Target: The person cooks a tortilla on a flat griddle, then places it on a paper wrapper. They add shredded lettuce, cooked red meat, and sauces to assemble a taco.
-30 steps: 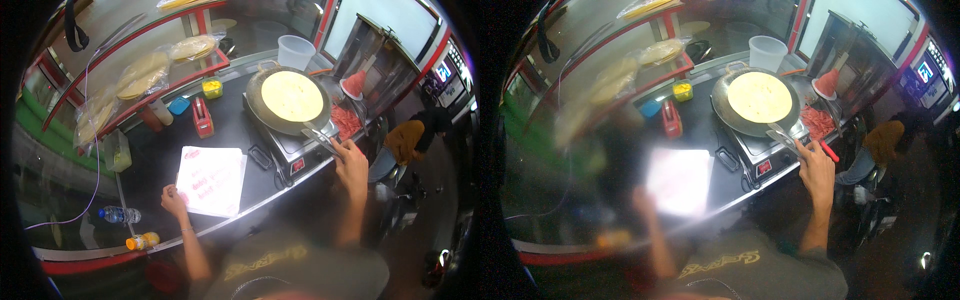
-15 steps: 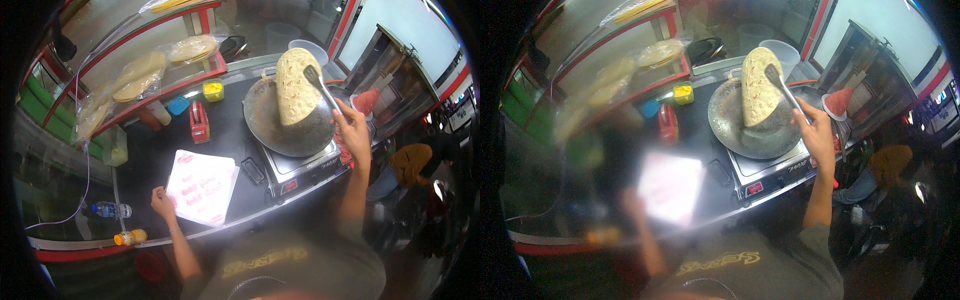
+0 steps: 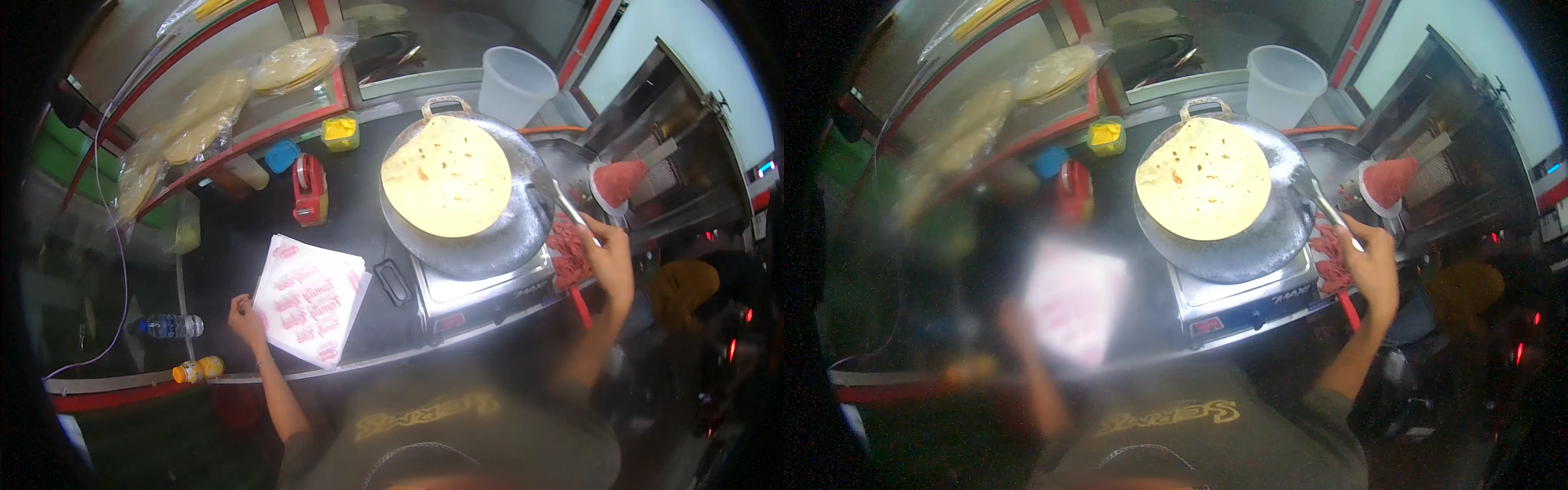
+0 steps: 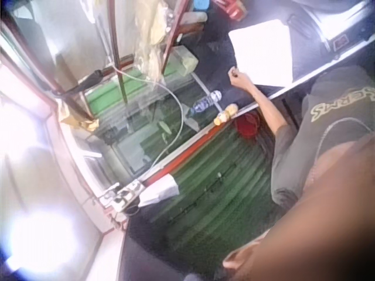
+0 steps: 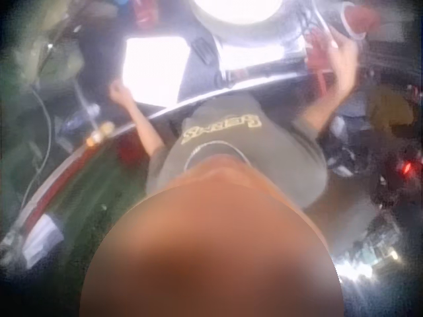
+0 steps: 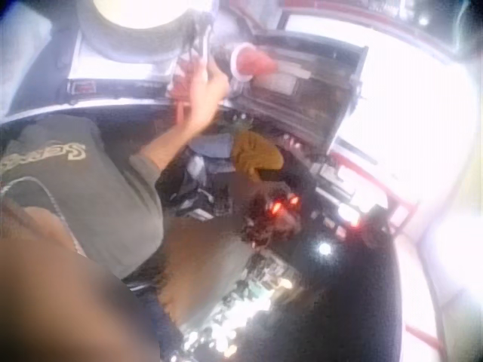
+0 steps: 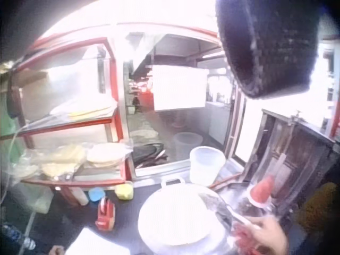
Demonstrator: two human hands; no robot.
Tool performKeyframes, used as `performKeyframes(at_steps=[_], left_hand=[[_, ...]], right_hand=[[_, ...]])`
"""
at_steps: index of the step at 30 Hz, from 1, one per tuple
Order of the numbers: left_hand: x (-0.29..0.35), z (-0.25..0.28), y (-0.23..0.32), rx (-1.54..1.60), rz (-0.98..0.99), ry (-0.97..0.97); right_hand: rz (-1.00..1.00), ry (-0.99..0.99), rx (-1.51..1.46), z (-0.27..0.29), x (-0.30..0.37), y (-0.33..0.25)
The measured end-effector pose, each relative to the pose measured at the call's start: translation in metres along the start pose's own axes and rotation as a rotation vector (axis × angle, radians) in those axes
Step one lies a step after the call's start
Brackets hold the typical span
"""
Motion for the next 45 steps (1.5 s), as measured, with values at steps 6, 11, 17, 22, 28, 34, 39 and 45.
performKeyframes(at_steps=[6,11,17,22,28,34,39,45], left_hand=[[-0.002,-0.005,-0.003,-0.031,-0.051,0.032],[0.002,-0.004,0.014,-0.166,-0.138,-0.056],[0.012,-0.001,0.037,-0.393,-0.394,-0.099],[0.010,-0.002,0.029,-0.365,-0.314,-0.158],[0.006,0.002,0.022,-0.270,-0.331,-0.171],[-0.001,-0.001,0.012,-0.240,-0.246,-0.185],[-0.004,-0.003,0.000,-0.187,-0.224,-0.199],[-0.025,-0.007,-0.025,0.059,-0.066,-0.345]], right_hand=[[0.073,-0.289,-0.170,-0.054,-0.082,0.019],[0.342,-0.146,-0.203,-0.082,-0.109,-0.042],[0.786,-0.036,-0.090,-0.102,-0.017,-0.153],[0.964,-0.233,-0.016,-0.225,0.077,-0.176],[0.904,-0.474,0.290,-0.361,0.154,-0.123],[0.818,-0.535,0.277,-0.370,0.185,-0.103],[0.805,-0.543,0.332,-0.369,0.192,-0.110],[0.546,-0.585,0.229,-0.307,0.180,-0.112]])
Point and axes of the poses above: each hand's wrist, its own x-axis away from the middle knuckle, its own z-axis out of the back of the hand, y = z × x, the point moved 4 cm from there along -x, towards the middle knuckle, and after that the axes turned 1 degree about x, right-handed, at the moved point
